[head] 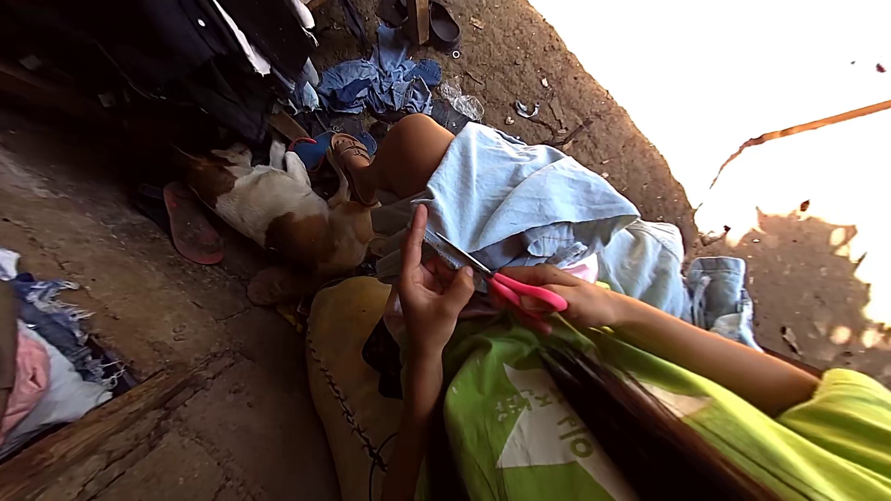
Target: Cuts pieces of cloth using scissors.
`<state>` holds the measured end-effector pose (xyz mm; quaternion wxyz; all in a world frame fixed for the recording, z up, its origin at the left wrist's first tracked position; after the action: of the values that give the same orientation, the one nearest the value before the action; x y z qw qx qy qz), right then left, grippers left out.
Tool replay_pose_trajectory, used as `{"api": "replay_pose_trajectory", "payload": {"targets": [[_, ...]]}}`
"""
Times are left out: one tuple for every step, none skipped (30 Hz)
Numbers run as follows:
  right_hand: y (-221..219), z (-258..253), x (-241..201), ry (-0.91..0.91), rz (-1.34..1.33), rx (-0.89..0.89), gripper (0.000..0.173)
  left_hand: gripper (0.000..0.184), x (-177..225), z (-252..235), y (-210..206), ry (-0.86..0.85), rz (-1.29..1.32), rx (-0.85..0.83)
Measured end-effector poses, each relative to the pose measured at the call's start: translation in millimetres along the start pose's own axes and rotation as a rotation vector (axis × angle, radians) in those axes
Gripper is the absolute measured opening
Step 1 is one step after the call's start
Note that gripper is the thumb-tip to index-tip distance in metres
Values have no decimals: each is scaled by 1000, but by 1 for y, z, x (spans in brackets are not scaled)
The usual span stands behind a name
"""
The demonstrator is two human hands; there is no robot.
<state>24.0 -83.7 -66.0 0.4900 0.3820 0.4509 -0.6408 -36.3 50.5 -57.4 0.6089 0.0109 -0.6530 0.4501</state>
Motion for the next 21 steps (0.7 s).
{"api": "replay_pose_trajectory", "payload": {"targets": [[0, -1, 1, -2, 1, 1, 32, 95, 0, 0, 0, 4, -3, 1], [0, -2, 1, 10, -4, 6, 32, 94, 0, 1, 1, 5, -6, 6], [0, -2, 0, 29, -5, 10, 31, 94, 1, 1, 3, 3, -10, 7], [0, -2, -1, 40, -3, 12, 31, 95, 2, 1, 4, 2, -8, 7], [0, -1, -2, 41, -3, 11, 30, 95, 2, 1, 4, 4, -8, 7], [0, -1, -2, 35, -2, 8, 28, 96, 2, 1, 4, 7, -8, 7], [0, -1, -2, 18, -1, 5, 27, 96, 1, 1, 4, 11, -7, 5], [0, -2, -1, -1, 2, 5, 26, 96, 0, 1, 4, 15, -7, 2], [0, -3, 0, -11, 7, 6, 28, 96, 0, 1, 3, 18, -7, -3], [0, -3, 0, -7, 11, 14, 28, 96, -1, 1, 2, 21, -7, -5], [1, -2, -1, 7, 12, 26, 28, 96, -1, 1, 2, 24, -6, -3], [2, -1, -2, 24, 16, 34, 27, 96, 0, 1, 3, 22, -2, 1], [3, 0, -3, 32, 25, 36, 27, 96, 0, 1, 4, 25, 6, 0], [3, 1, -2, 28, 34, 31, 26, 97, 0, 1, 5, 28, 10, -2], [3, 2, -1, 13, 39, 23, 26, 97, 0, 1, 5, 32, 13, -6], [3, 3, 2, -7, 35, 16, 27, 96, 0, 1, 4, 33, 13, -6], [3, 3, 3, -25, 25, 13, 27, 94, 0, 0, 4, 31, 12, 1], [3, 3, 4, -29, 14, 9, 28, 91, 0, -1, 5, 27, 8, 15], [3, 3, 3, -25, 9, 3, 28, 88, 0, -1, 6, 25, 11, 34], [3, 2, 2, -18, 8, -2, 29, 85, -1, -1, 7, 23, 21, 57], [2, 2, 2, -12, 6, -6, 30, 83, -1, -2, 8, 19, 30, 74]]}}
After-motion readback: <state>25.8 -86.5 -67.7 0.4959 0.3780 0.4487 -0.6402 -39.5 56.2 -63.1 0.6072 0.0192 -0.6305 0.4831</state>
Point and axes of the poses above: each hand's wrist, its own z-axis away from the middle knuckle, its own y-axis out of the back of the hand, x = y × z, the point moved 8 cm from there along -z, towards the middle knuckle, and after that the axes turned 14 degrees about z, right-handed, at the moved point
